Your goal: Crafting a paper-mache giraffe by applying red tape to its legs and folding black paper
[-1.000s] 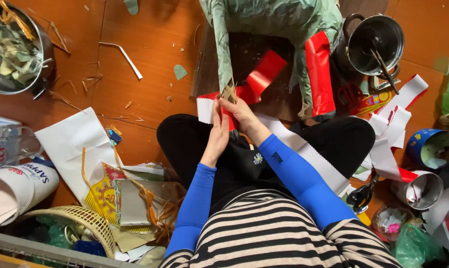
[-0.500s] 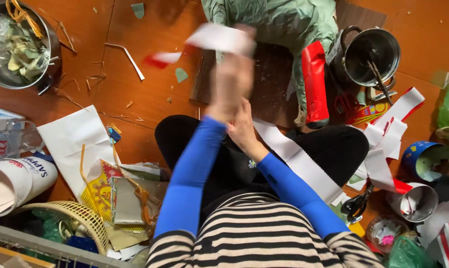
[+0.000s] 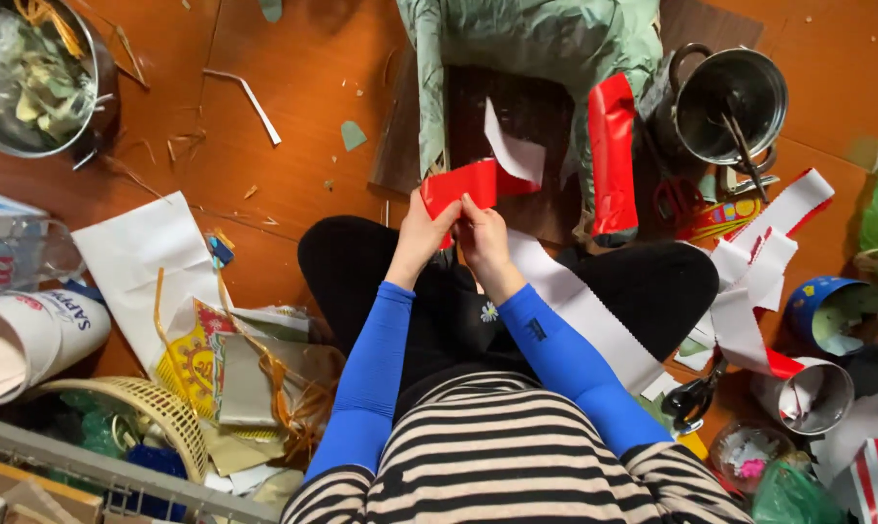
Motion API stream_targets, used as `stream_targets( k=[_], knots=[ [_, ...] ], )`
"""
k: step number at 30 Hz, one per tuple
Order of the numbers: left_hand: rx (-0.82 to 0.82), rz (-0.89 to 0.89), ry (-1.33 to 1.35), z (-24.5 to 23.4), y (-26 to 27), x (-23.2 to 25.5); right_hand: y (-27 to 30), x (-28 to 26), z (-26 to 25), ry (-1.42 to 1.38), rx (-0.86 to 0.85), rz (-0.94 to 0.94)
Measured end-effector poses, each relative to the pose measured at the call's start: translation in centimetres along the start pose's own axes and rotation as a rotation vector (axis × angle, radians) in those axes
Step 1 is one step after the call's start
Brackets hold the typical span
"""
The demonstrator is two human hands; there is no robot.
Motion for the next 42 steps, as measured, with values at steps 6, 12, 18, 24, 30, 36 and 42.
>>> stream_targets(
  k=[6,12,18,24,30,36,42],
  knots=[
    [0.028,-0.043,0.109,0.3,-1.2,-0.4,2.3,-2.5,0.1,0.159,-0.167,0.075],
    [-0.006,-0.038,-0.025,0.0,0.0,0.3,0.2,-3.5,3.4,0.871,-0.282,-0.434],
    [-0.144,-0.060,0.100,-1.7,3.1,4.4,-5.5,-2.1,7.1,0.772,-0.416,0.216],
    [-0.232,0.437,0.144,-2.9,3.9,5.8,-2.9,-3.1,8.6,0.404,-0.397,0.340],
    [0.500,0.816,-0.008,-4.2,0.8,4.0,1.0,-4.8,10.5,0.256,-0.478,0.398],
    [0.544,0.941,-0.098,-5.8,-0.8,15.2,2.7,-6.2,8.3,0.862,-0.506,-0.558],
    [0.137,1.031,-0.436,2.4,-2.0,14.1,4.5,-7.7,6.6,0.901,-0.317,-0.810]
  ],
)
Point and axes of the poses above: each hand's wrist, its own y-axis away from the middle knuckle, its own z-axis out of the palm, x = y × z, the point moved 2 cm from there along -y, towards the middle knuckle, and after that the axes turned 3 degrees about y, right-handed, at the moved point
